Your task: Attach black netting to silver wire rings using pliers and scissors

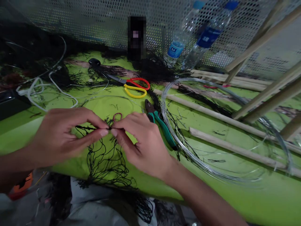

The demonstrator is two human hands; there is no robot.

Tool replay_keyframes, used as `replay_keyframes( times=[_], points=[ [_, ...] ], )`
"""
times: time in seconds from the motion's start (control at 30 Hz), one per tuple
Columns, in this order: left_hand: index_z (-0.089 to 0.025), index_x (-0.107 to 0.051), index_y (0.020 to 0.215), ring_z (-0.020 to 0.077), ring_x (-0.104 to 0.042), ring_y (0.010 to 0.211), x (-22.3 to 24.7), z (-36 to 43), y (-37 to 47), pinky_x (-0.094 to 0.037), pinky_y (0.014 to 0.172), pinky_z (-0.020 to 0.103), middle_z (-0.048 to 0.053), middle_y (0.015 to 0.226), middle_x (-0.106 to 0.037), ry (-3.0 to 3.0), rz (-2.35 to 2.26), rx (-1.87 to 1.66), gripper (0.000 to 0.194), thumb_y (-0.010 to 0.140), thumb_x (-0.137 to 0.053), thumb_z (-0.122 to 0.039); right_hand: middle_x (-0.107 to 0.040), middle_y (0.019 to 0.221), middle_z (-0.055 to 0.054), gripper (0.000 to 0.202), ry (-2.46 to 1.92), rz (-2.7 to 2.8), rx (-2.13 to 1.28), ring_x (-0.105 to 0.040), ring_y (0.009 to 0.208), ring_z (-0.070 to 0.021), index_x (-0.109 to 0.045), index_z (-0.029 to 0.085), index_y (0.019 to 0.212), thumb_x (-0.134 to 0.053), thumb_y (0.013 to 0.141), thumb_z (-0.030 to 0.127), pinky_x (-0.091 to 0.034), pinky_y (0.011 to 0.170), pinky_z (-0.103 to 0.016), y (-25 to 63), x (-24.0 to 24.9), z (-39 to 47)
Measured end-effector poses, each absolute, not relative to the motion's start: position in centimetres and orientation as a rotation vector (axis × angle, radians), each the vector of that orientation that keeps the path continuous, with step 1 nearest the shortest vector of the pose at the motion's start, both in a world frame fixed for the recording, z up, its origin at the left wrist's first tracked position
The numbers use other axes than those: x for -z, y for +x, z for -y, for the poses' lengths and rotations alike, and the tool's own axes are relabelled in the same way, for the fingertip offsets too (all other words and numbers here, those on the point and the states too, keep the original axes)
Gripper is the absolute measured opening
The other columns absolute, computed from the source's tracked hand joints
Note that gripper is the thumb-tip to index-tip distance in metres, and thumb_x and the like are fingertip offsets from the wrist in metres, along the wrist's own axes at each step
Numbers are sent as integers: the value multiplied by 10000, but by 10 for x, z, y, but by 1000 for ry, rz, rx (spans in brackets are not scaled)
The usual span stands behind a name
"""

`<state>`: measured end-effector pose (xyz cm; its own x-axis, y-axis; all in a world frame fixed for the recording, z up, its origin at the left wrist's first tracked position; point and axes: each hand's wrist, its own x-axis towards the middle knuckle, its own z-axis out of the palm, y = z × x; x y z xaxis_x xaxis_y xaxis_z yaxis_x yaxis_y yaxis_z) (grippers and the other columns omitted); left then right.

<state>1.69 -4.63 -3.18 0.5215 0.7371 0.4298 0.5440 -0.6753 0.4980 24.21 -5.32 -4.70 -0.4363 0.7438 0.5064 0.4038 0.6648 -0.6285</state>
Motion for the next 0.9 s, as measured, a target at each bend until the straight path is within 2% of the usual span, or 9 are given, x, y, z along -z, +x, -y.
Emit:
replay_keyframes(
  times=[0.1,0.23,0.33,0.4,0.57,0.63,0.73,0.83,0.9],
  points=[
    [-234,-695,893,85,-668,629,29,43,15,-442,562,222,-77,766,-755,2307,-1140,-829,53,945,-683,-242,-766,994,-68,174,-1057,2133,-204,-678,933,-238,-703,226,1059,-565,1061,333,-487,842,-402,264,31,42],
    [-210,-689,885,93,-659,630,28,41,16,-474,585,199,-54,757,-745,2228,-1124,-757,64,924,-644,-232,-701,730,-58,401,-1730,2318,114,-572,561,-190,-683,219,857,-501,1054,517,-305,535,-336,290,32,39],
    [-207,-684,886,106,-660,628,29,41,16,-460,514,181,-35,754,-745,2126,-1137,-739,74,917,-659,-269,-729,781,-114,478,-2101,2404,279,-571,502,-202,-698,179,901,-543,999,621,-200,493,-319,292,49,47],
    [-210,-688,951,105,-667,627,30,41,16,-471,512,171,-36,756,-748,2079,-1149,-766,75,913,-676,-273,-730,845,-149,462,-2179,2444,326,-620,545,-227,-713,157,916,-561,996,586,-219,492,-313,287,59,52],
    [-231,-722,1110,102,-697,644,29,42,12,-482,528,161,-35,798,-775,2115,-1136,-828,189,938,-668,-290,-693,911,-150,369,-2085,2497,258,-642,640,-212,-690,156,732,-556,990,383,-252,508,-318,279,68,48],
    [-240,-749,1057,100,-690,635,28,42,12,-463,525,166,-43,773,-768,2172,-1143,-832,145,940,-678,-288,-680,887,-130,381,-2085,2411,132,-602,623,-187,-653,164,684,-535,985,365,-253,508,-322,282,64,41],
    [-246,-754,1015,93,-698,654,28,42,12,-502,622,176,-58,773,-773,2190,-1104,-839,103,934,-691,-254,-631,760,-61,434,-2030,2116,-434,-545,574,-152,-591,192,623,-533,983,427,-336,508,-313,295,55,32],
    [-242,-740,1004,94,-729,709,31,42,11,-523,680,185,-58,839,-796,2177,-1073,-866,84,932,-698,-238,-625,675,-15,330,-1753,1640,-1102,-566,554,-156,-663,212,736,-722,869,508,-437,490,-299,307,50,30],
    [-241,-729,986,94,-736,722,32,41,11,-527,692,190,-64,851,-798,2192,-1070,-881,58,934,-704,-243,-701,770,-30,239,-1515,1352,-1324,-664,668,-194,-699,230,836,-814,784,432,-536,541,-313,311,49,34]
  ],
)
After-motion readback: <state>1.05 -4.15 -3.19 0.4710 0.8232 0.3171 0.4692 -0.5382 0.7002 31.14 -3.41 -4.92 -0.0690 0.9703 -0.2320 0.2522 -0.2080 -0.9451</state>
